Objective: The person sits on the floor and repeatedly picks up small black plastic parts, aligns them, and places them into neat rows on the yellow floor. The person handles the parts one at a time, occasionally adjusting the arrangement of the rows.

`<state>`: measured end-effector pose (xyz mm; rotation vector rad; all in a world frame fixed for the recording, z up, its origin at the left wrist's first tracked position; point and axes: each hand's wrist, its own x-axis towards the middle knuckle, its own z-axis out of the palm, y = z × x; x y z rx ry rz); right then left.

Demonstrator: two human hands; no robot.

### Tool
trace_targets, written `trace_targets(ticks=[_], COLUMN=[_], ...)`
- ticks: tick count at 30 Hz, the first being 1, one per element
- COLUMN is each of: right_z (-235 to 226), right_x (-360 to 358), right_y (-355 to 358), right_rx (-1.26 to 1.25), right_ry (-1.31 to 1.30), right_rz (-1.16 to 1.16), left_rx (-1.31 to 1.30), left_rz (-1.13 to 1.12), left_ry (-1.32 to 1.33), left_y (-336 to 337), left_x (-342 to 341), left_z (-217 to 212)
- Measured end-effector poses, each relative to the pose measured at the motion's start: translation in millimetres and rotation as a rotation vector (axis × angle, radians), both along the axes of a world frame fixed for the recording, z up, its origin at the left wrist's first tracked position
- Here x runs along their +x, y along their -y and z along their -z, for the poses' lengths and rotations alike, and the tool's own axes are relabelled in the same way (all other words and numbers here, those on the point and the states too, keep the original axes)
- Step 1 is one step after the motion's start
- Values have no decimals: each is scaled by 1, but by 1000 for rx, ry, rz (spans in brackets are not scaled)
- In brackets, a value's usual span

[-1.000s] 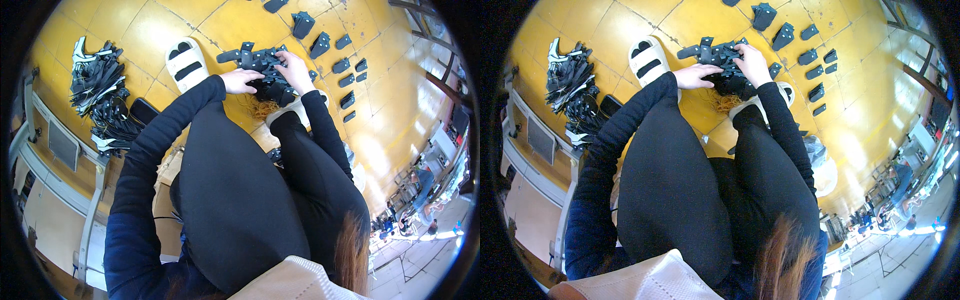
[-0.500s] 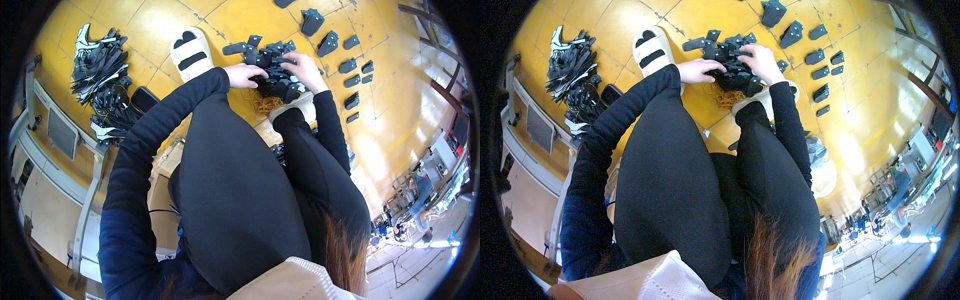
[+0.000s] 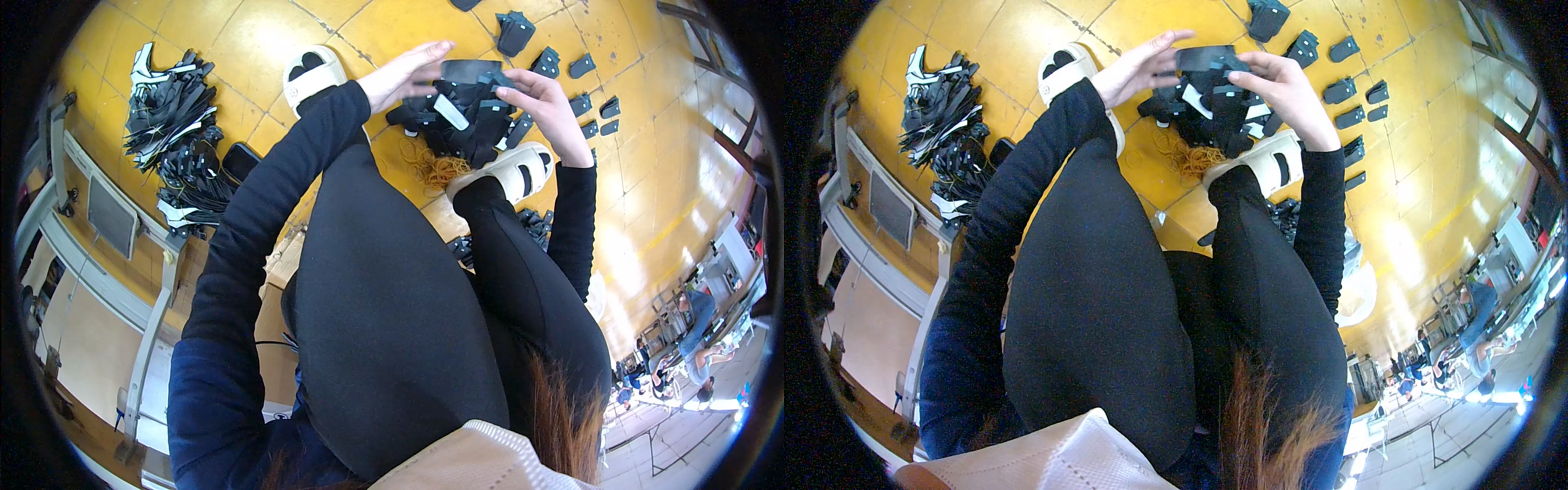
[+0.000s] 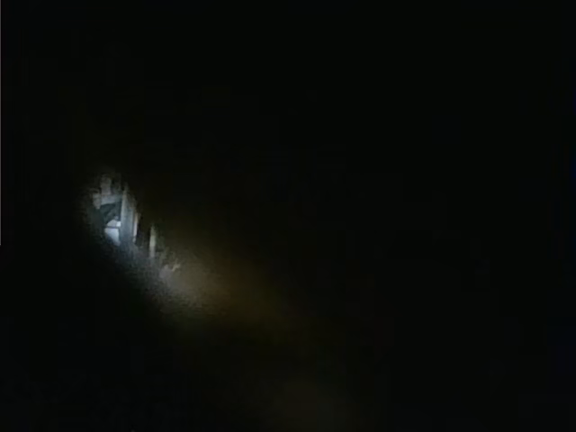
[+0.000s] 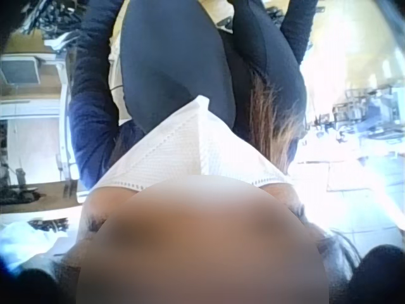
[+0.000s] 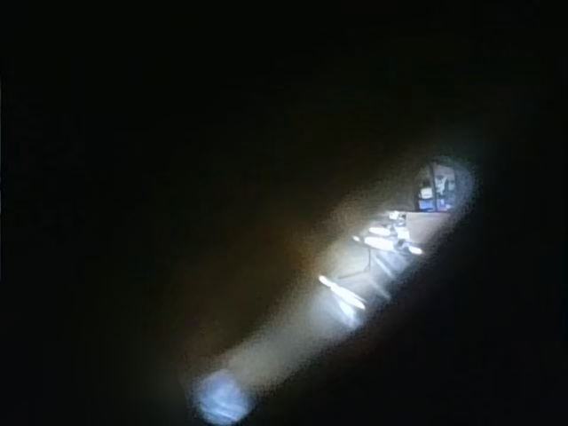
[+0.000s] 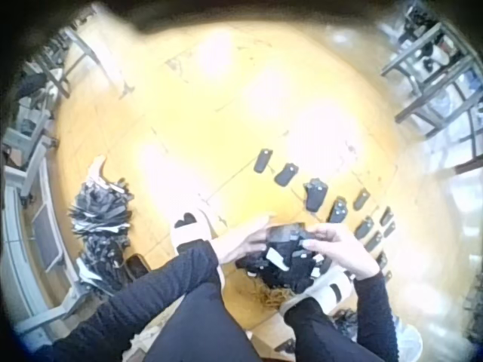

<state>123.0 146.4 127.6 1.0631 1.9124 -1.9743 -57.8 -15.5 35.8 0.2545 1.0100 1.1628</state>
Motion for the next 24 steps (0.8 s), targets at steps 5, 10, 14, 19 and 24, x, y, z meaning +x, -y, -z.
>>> trace_targets(ticks=[5, 10, 14, 19, 24], right_z=[-8, 0, -4, -5, -1], right_x=[-27, -42, -40, -35, -36], right_y=[17, 37, 45, 43, 43], right_rx=[-59, 147, 378, 345, 530], right_ry=[-126, -154, -245, -189, -290], right_rz=[9, 141, 163, 150, 149], left_rx=[-3, 54, 50, 61, 58], left_rz=[183, 97, 92, 72, 107], left_ry=[561, 762, 559, 449, 461], left_y=[4, 7, 5, 5, 11], left_x=[6, 13, 12, 14, 17], left_z=[-25, -26, -20, -18, -22])
